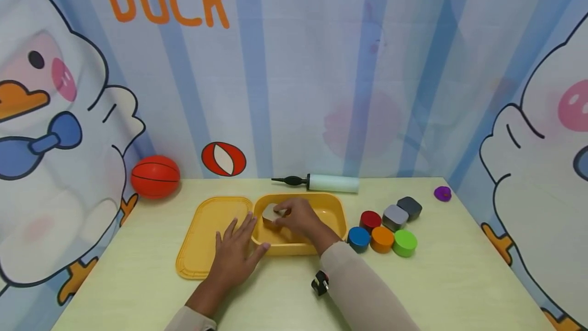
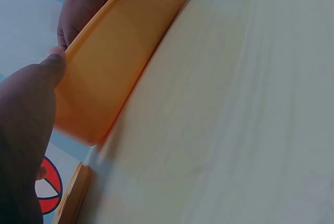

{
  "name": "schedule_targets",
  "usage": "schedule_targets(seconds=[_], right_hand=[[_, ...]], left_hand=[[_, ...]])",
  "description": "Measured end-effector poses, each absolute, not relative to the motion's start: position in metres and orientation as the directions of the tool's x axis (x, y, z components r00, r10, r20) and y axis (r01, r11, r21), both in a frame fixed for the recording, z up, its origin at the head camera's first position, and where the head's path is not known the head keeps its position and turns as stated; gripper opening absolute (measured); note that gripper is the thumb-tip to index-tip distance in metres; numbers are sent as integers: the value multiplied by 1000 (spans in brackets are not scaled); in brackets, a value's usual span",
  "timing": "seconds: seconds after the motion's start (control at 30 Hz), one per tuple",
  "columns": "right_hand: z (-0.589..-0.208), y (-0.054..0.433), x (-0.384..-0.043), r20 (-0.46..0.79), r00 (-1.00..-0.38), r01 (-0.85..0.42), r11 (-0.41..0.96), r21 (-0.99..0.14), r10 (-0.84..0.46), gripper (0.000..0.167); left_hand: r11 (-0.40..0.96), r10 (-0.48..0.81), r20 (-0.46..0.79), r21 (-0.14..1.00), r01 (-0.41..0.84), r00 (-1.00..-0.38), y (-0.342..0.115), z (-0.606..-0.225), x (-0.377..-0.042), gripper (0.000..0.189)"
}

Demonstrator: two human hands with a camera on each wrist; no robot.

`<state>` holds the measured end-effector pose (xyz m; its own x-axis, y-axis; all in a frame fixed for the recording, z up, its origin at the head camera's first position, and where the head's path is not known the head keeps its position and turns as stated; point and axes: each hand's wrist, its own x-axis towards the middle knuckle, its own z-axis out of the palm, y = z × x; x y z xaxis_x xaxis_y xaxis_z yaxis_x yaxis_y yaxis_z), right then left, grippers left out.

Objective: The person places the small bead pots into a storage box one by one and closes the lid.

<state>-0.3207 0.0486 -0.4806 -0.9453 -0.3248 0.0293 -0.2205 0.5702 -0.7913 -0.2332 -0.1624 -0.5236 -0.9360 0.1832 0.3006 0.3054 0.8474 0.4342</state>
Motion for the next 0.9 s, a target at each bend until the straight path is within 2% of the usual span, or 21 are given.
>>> schedule_targets(seconds=[0.3,0.57,0.9], right_hand=[[-481,43,-324,6,-942,-211,582,-785,-335,38],[-484,44,-324,44,-939,-247,581,-776,-340,45],[-486,45,-323,63,-949,-225,528,-819,-308,41]], left_hand=[[847,181,298,438,303,-937,-163,-525,-233,77],[838,182,308,448,311,-934,-163,-526,-233,77],[828,183,304,465,314,-935,-163,-525,-232,77]])
